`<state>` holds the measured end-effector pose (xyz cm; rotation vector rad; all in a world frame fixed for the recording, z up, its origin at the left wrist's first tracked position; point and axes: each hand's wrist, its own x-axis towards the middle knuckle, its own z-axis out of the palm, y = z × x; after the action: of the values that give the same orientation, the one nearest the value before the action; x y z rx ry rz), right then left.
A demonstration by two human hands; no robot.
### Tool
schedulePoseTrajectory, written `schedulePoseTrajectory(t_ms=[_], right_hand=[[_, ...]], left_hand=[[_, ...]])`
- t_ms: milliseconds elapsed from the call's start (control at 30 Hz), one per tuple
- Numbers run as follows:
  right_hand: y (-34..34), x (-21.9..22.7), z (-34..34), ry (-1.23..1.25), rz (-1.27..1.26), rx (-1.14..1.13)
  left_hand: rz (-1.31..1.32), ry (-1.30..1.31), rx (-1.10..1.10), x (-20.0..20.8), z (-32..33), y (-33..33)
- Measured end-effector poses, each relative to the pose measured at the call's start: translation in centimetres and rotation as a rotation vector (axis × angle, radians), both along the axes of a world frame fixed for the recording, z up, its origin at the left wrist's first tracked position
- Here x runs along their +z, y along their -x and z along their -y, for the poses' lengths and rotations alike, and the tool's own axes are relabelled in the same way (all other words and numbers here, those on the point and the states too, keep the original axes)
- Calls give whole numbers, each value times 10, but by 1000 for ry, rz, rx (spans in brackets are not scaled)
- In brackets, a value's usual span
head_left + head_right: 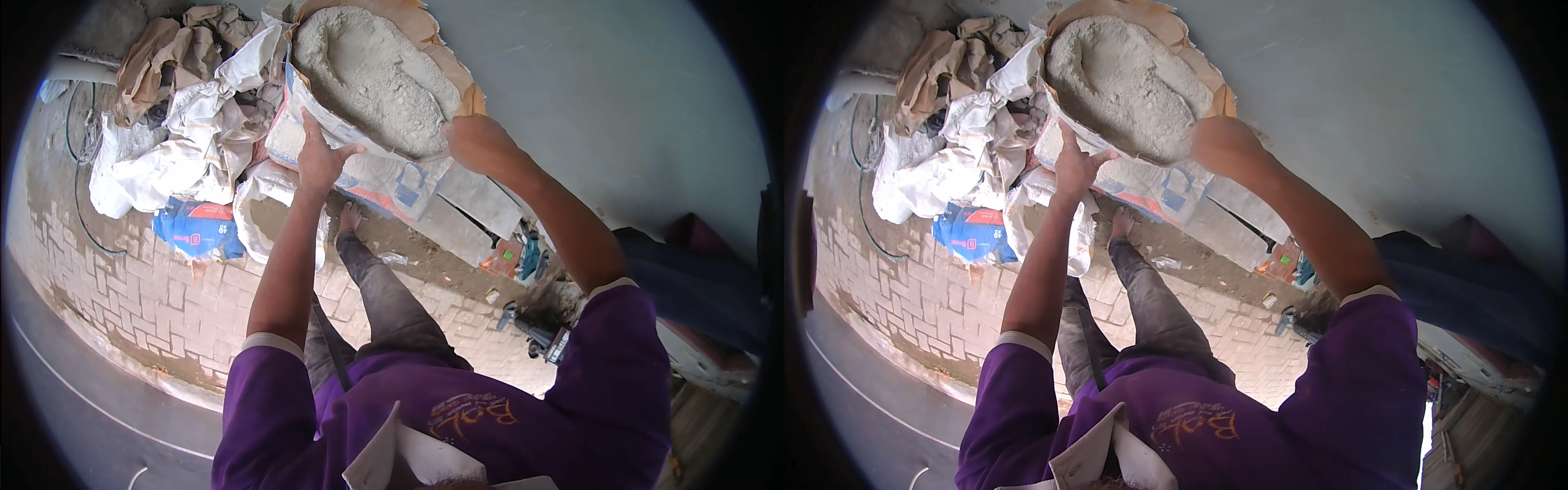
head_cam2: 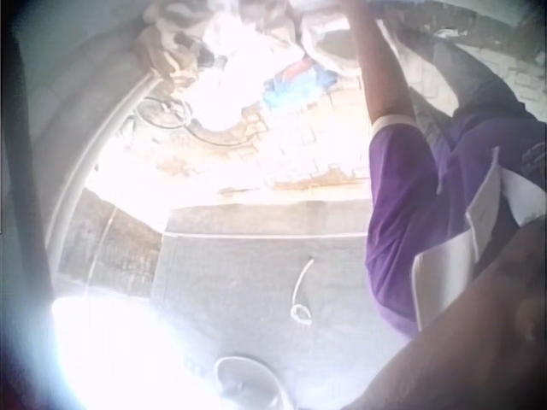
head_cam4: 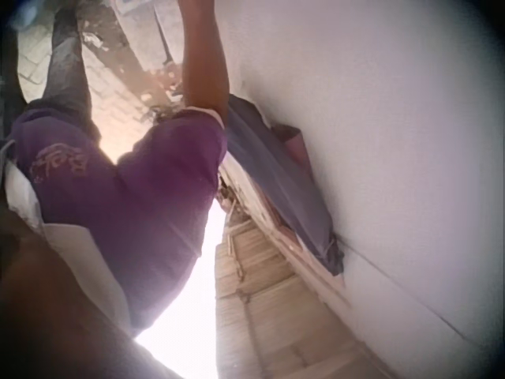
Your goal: The person opens a large bag of white powder and uses a trowel to scoop the powder into a smaller white sack. The person repeatedly scoops and pours the powder, filling the smaller sack.
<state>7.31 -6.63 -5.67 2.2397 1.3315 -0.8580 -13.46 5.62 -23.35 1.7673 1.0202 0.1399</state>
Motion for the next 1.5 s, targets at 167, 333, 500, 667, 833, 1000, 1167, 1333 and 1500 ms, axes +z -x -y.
schedulePoseTrajectory(t_ms=[167,333,500,667,833,1000,1167,1333,1500], right_hand=[[-3,2,0,47,-35,-13],[-1,6,1,-58,-163,-111],[2,6,-3,-14,-211,-76],[2,3,2,16,-309,-396],[-9,-7,12,6,-452,-542],[-18,-10,19,16,-628,-771],[-21,-5,25,-34,-701,-845],[-21,-1,29,-142,-713,-922],[-26,9,28,-167,-743,-974]], left_hand=[[8,4,35,-1,4,-4],[2,-67,18,-6,5,-4],[-9,-71,14,-10,4,-4],[6,-100,9,-7,3,-5],[-25,-148,-10,-5,3,-4],[-41,-181,-40,-7,3,-2],[-22,-122,-83,-4,0,3],[-97,51,-152,12,5,13],[-105,229,-142,20,15,21]])
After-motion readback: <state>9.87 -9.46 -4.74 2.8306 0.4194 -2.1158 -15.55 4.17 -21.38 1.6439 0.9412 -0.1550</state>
